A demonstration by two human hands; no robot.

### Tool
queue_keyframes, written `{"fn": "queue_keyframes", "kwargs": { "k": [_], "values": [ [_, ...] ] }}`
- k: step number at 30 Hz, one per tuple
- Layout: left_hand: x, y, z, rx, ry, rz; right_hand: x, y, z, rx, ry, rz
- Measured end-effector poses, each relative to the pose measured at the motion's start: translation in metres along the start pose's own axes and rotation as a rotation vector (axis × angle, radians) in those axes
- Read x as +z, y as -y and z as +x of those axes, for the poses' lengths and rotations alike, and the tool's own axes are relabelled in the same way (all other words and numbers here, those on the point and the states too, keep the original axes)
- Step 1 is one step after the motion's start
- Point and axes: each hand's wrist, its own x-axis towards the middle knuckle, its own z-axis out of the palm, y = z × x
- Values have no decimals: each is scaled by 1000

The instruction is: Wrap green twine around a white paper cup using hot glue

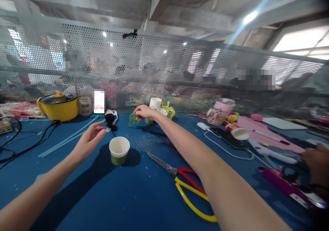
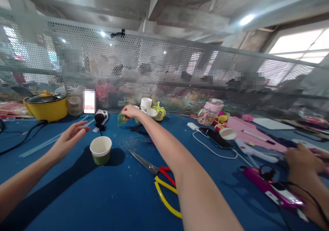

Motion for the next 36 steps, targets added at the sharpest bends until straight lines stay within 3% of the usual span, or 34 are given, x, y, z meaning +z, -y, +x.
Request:
{"fn": "queue_keyframes", "kwargs": {
  "k": [5,9,12,15,19,23,27,32,36],
  "values": [
    [-1,-20,26,134,29,59,-23,33,-39,-162,-58,276],
    [11,-49,46,238,66,81,-28,57,-75,-272,-47,425],
    [19,-73,46,268,189,80,-28,62,-102,-337,-10,555],
    [19,-87,31,229,227,104,-30,53,-129,-357,-73,647],
    [10,-93,-1,194,175,-18,-34,31,-167,-317,-215,799],
    [0,-96,-27,92,185,-425,-27,4,-199,-264,-354,863],
    [-12,-97,-40,-21,177,-670,-13,-22,-218,-142,-423,908],
    [-27,-80,-35,-56,42,-480,-3,-40,-228,-54,-483,946],
    [-36,-65,-34,-57,-19,-259,1,-40,-230,-88,-401,996]
  ]
}}
